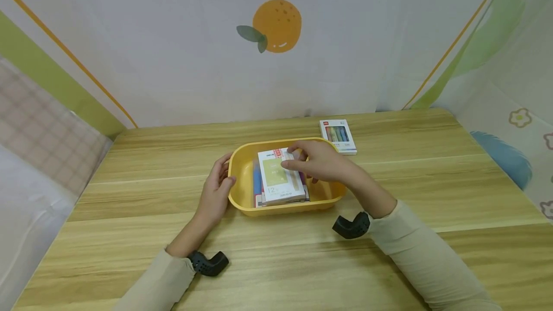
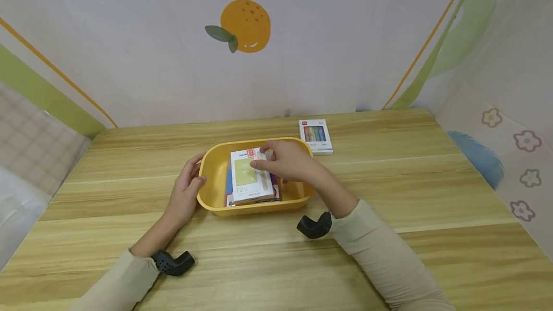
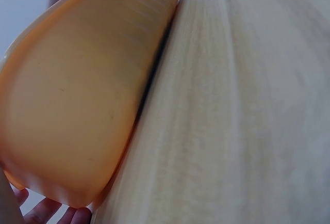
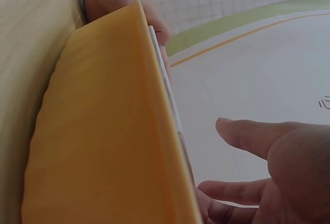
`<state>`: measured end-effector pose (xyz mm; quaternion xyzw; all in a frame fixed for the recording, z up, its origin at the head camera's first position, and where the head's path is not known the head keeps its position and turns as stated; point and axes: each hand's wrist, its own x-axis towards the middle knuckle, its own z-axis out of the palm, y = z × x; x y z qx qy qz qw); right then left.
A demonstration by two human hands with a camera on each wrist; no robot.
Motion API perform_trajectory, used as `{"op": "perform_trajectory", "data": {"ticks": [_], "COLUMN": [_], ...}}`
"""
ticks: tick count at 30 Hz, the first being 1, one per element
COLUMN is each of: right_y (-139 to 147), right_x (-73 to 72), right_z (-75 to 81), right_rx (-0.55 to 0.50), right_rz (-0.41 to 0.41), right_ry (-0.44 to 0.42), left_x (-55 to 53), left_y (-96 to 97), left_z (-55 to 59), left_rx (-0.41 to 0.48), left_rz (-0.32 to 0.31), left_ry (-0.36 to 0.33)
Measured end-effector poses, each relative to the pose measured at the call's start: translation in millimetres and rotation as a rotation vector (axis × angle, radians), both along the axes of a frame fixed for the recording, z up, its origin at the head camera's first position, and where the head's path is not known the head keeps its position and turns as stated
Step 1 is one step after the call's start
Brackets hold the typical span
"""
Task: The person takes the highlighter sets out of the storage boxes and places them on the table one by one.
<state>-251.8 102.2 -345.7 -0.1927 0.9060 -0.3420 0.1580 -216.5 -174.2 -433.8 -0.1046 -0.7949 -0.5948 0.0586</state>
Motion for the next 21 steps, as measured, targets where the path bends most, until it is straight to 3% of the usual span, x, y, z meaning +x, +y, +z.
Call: {"op": "perform_trajectory", "data": {"ticks": [21], "right_y": [-3.4], "right_x": [0.8], "right_z": [-1.4], "right_rx": [0.065], "right_rz": [0.025], "right_ry": [0.077], "left_x": [0.5], "left_y": [0.8], "left_z": [1.4], "left_rx": [-0.007], "left_rz": [-0.002], "left_ry": [-0.003]}}
